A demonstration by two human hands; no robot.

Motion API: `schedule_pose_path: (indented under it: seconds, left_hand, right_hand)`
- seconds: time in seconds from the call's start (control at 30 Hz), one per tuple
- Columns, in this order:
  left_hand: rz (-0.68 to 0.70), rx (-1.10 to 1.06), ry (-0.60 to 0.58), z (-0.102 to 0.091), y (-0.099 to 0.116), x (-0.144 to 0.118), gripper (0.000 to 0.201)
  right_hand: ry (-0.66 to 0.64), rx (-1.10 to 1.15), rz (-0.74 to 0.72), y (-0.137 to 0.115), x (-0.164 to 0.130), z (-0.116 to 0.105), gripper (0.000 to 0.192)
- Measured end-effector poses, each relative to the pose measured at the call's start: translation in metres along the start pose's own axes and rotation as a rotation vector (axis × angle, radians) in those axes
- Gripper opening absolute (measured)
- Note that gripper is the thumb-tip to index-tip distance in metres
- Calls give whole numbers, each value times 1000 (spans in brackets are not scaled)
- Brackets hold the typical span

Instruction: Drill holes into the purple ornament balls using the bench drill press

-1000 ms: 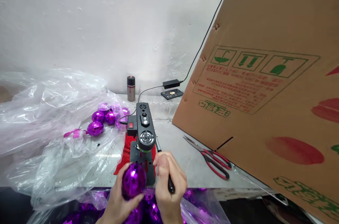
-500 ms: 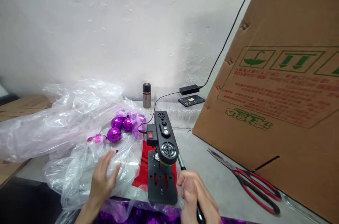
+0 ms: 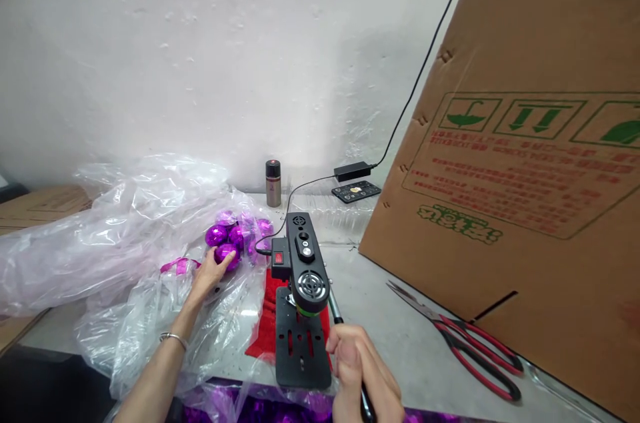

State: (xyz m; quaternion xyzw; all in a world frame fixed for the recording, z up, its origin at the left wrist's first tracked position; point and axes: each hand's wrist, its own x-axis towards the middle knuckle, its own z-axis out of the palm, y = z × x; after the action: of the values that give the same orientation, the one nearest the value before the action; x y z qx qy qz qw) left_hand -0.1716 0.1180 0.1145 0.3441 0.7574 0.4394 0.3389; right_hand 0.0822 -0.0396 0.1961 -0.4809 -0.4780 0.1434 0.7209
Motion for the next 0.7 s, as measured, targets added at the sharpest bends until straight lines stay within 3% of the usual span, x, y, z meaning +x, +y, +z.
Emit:
schedule_pose_path:
  seconds: [0.13, 0.27, 0.4, 0.47, 0.53, 0.7]
  left_hand:
    - [-77, -354, -78, -6, 9, -16, 45]
    - [-110, -642, -186, -16, 4, -66, 36]
    - [-204, -848, -399, -2, -20, -122, 58]
    - [-176, -776, -451, 14, -35, -142, 69]
    - [-76, -619, -427, 32, -48, -153, 78]
    - [157, -185, -359, 62, -69, -160, 93]
  right_hand:
    - [-8, 7, -37, -7, 8, 1, 36]
    - [-120, -41, -119, -7, 25, -7, 36]
    - [-233, -74, -240, -5, 40, -14, 35]
    - [-236, -77, -270, -6, 42, -15, 34]
    - [-250, -89, -269, -7, 42, -16, 34]
    - [-273, -67, -262, -8, 41, -15, 33]
